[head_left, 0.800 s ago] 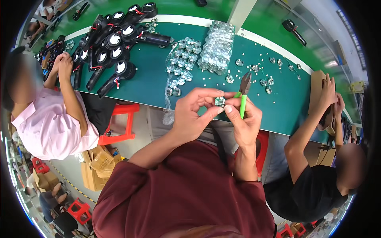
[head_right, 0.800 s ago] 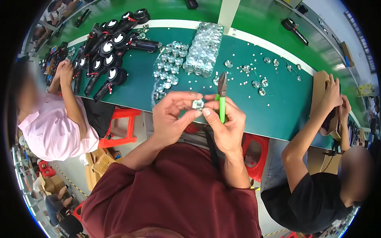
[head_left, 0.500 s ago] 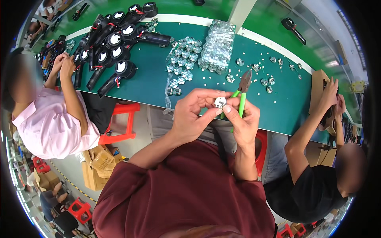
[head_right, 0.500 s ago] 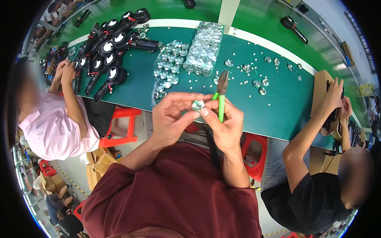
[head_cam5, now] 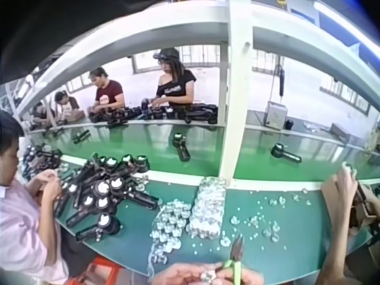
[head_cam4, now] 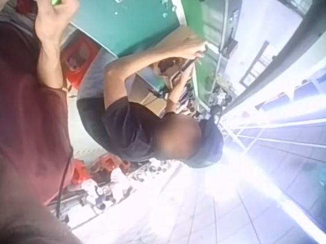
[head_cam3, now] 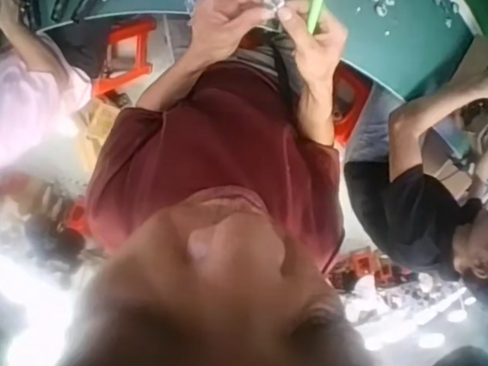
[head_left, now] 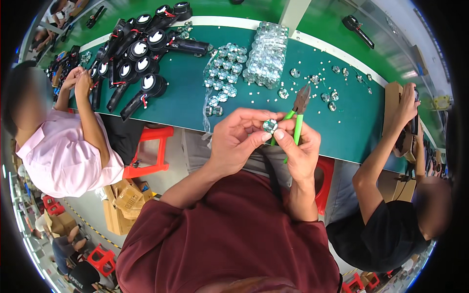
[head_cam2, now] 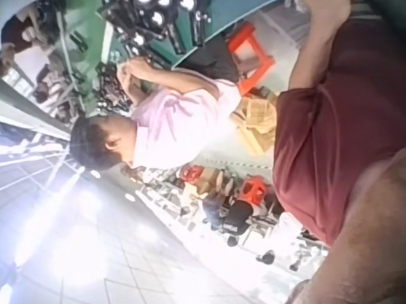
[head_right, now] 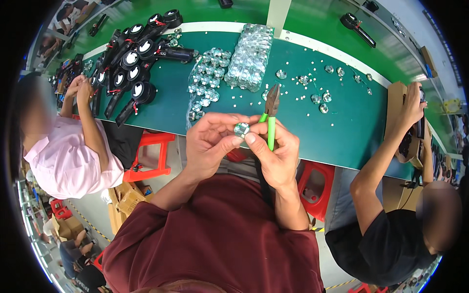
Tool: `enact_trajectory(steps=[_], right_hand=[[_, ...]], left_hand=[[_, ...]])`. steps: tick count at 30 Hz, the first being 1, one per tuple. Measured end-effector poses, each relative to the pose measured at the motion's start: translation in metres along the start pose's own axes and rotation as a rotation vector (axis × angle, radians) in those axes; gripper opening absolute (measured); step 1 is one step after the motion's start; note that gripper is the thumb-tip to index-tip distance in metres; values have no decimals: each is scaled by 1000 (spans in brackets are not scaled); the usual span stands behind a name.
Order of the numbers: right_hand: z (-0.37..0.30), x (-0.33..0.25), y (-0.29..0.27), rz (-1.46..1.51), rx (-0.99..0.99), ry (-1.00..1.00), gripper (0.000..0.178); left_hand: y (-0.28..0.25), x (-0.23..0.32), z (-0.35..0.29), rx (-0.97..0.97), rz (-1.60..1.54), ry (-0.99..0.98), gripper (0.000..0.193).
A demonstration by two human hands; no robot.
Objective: Using pliers to trim and assemble small electronic components on a production line.
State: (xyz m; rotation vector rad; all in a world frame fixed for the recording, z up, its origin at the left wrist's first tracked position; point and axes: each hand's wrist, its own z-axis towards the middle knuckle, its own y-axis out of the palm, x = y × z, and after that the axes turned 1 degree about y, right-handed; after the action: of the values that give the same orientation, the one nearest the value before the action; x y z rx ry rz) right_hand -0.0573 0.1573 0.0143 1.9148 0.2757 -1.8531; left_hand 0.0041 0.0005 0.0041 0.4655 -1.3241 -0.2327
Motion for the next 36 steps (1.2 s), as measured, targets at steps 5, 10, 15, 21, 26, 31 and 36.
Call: enact_trajectory(steps=[5, 10, 15, 21, 26, 31, 36], right_hand=[[-4, -1, 1, -85, 12, -22, 11], [-5, 5, 2, -62, -14, -69, 15], [0, -4, -4, -117, -73, -19, 14], [-5, -42, -25, -513, 54, -309, 31], [5, -40, -25, -1062, 76, -343, 44], [-5, -32, -10, -1003, -54, -283, 39], [-13, -35, -1, -1040, -143, -338, 40]], left_hand=[[-2, -10, -3, 3, 21, 121, 16], [-2, -15, -7, 10, 95, 144, 20], [2, -7, -8, 97, 109, 167, 20], [-13, 0, -1, 195, 62, 114, 24], [-18, 10, 5, 161, -32, 217, 21], [-16, 10, 0, 137, -1, 188, 21], [-16, 15, -5, 128, 52, 238, 21]])
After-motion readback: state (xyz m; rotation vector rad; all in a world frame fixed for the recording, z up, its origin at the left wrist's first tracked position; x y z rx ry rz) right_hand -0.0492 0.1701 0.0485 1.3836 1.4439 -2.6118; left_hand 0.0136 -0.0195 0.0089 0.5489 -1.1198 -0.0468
